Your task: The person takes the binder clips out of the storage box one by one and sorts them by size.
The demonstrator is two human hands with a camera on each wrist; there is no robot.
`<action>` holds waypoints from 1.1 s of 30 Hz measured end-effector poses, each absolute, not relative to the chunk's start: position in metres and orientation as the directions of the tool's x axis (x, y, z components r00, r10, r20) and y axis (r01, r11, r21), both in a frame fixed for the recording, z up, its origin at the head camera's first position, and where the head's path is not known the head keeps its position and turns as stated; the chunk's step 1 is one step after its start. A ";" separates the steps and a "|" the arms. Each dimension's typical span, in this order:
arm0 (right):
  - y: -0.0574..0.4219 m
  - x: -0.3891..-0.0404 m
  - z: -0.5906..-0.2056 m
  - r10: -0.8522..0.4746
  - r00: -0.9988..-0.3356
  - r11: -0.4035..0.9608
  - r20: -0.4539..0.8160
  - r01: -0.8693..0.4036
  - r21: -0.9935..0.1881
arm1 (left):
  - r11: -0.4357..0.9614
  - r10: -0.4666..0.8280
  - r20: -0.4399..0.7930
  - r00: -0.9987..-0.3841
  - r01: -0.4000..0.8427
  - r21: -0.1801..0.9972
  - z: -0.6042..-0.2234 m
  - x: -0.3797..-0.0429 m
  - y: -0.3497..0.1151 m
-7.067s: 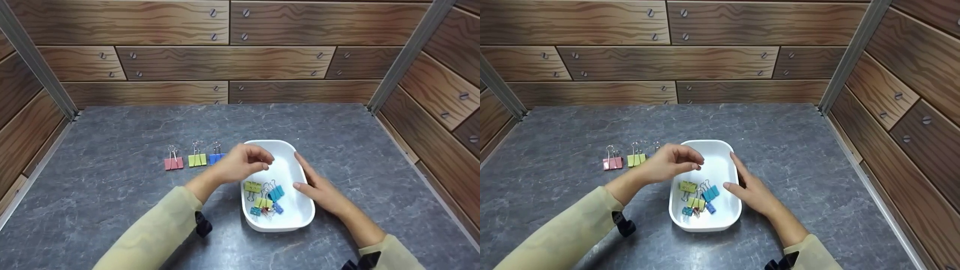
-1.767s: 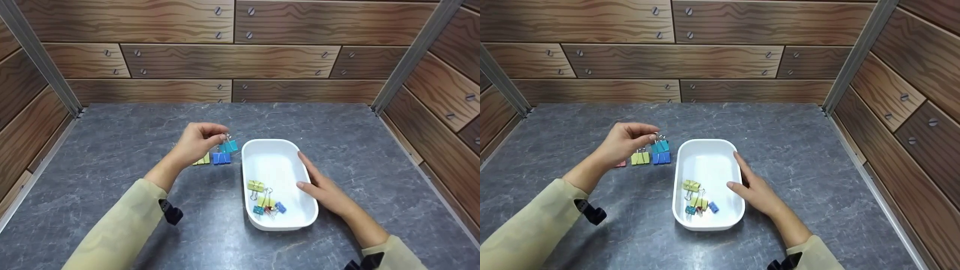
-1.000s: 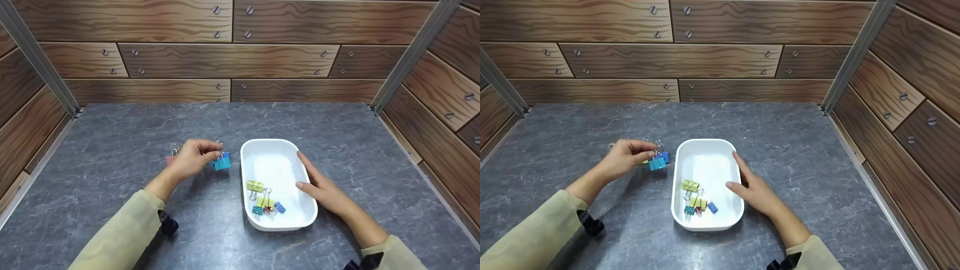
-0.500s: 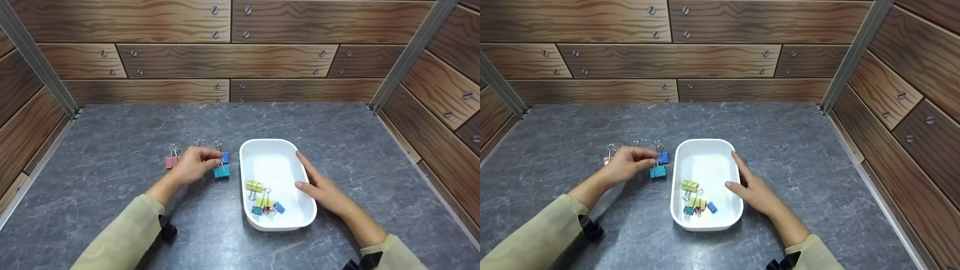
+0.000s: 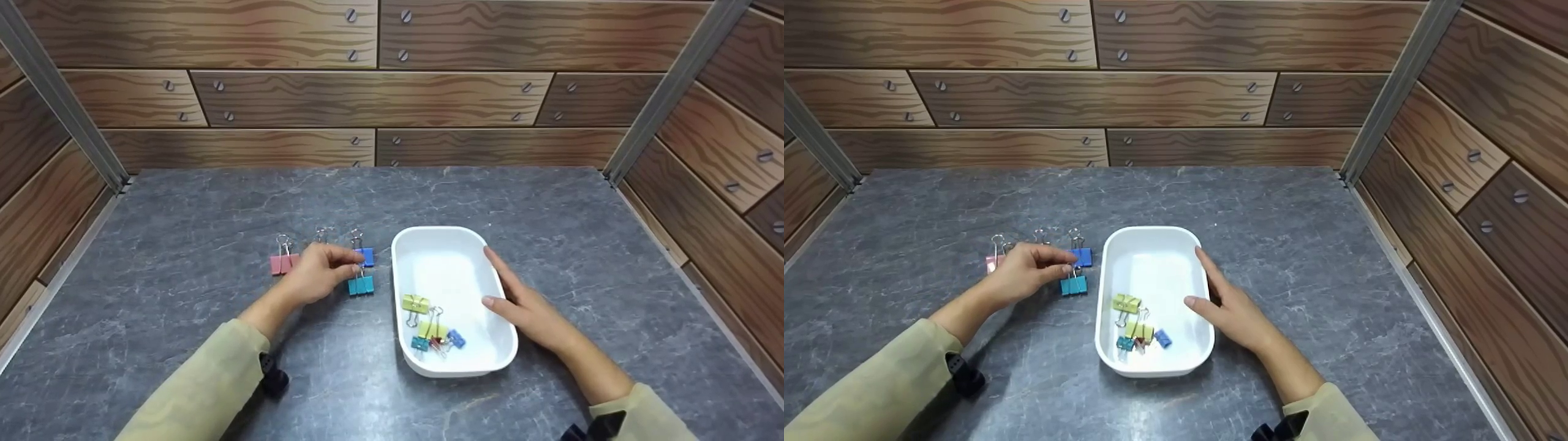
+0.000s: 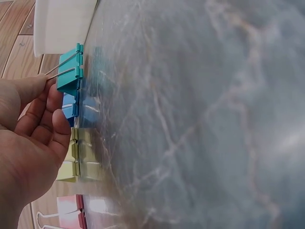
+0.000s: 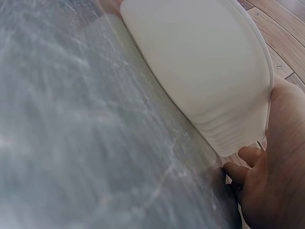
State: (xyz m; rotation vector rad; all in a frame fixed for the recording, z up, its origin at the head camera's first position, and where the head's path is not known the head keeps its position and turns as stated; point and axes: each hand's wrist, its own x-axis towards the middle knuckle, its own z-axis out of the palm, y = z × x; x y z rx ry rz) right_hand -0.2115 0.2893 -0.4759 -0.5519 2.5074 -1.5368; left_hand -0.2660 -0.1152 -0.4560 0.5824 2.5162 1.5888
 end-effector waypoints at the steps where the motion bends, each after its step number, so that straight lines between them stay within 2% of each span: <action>1: 0.289 -0.211 -0.476 -0.386 -0.920 0.404 0.062 -0.229 -0.886 | 0.380 0.376 0.109 -0.920 0.260 0.888 -0.456 -0.266 -0.115; 33: 0.289 -0.211 -0.476 -0.394 -0.917 0.390 0.069 -0.235 -0.890 | 0.382 0.380 0.118 -0.918 0.272 0.884 -0.456 -0.264 -0.115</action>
